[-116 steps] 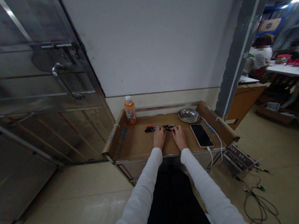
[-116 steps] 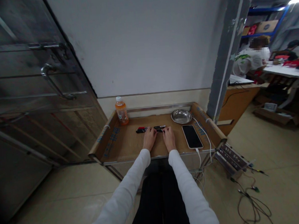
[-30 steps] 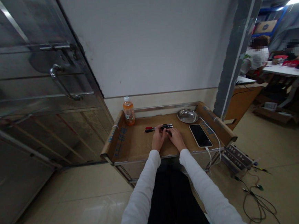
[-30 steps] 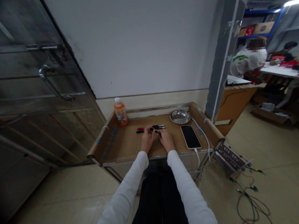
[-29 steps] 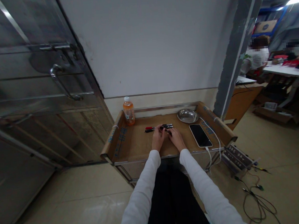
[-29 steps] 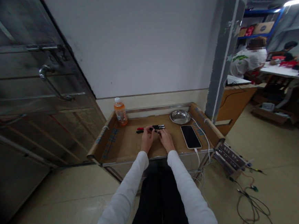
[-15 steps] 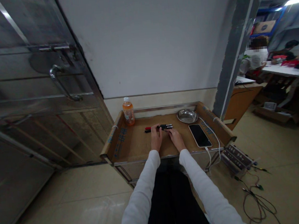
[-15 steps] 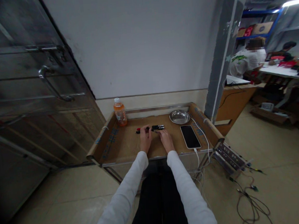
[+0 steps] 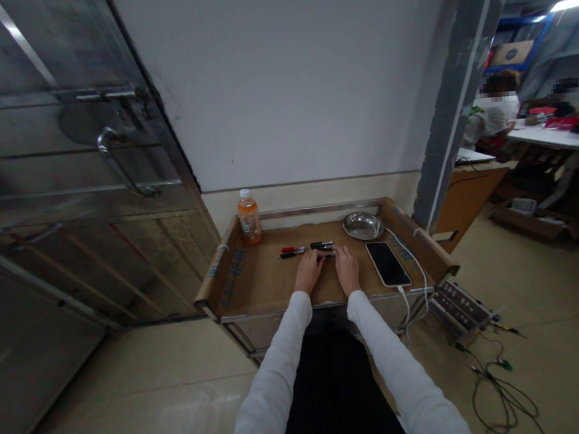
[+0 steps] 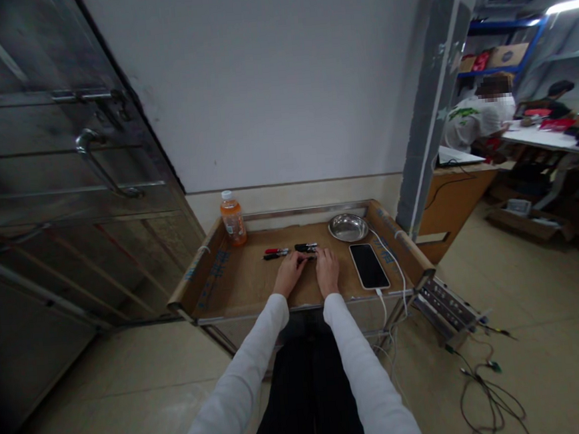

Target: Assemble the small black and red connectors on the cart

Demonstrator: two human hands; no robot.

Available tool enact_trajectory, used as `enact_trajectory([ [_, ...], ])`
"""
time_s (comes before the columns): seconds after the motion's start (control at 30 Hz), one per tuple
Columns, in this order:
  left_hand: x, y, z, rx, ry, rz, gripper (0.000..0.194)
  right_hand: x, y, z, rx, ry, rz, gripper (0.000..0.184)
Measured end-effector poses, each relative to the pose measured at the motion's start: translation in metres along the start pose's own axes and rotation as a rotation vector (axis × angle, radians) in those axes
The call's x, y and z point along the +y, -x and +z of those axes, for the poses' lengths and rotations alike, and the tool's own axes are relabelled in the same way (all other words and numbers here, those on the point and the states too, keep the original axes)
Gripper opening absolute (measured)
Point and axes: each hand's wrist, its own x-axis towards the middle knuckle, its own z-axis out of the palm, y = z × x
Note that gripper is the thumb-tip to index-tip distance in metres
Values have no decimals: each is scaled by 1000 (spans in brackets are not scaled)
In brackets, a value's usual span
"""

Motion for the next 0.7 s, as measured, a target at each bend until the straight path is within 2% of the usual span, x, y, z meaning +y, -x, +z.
enact_trajectory([
  [0.17,-1,-1,-2,-38,-91,28,2,-3,1,0,-26,7,-35,33],
  [0.47,-1,-3,2,29,-108,14,14,-5,2,-1,-74,33,-129,29],
  [0.6,-1,-2,3,60,-28,38,16,-4,2,0,-104,44,-147,29],
  [0.7,-3,-1,4,18,112,48,13,-3,2,2,-122,32,-151,29],
])
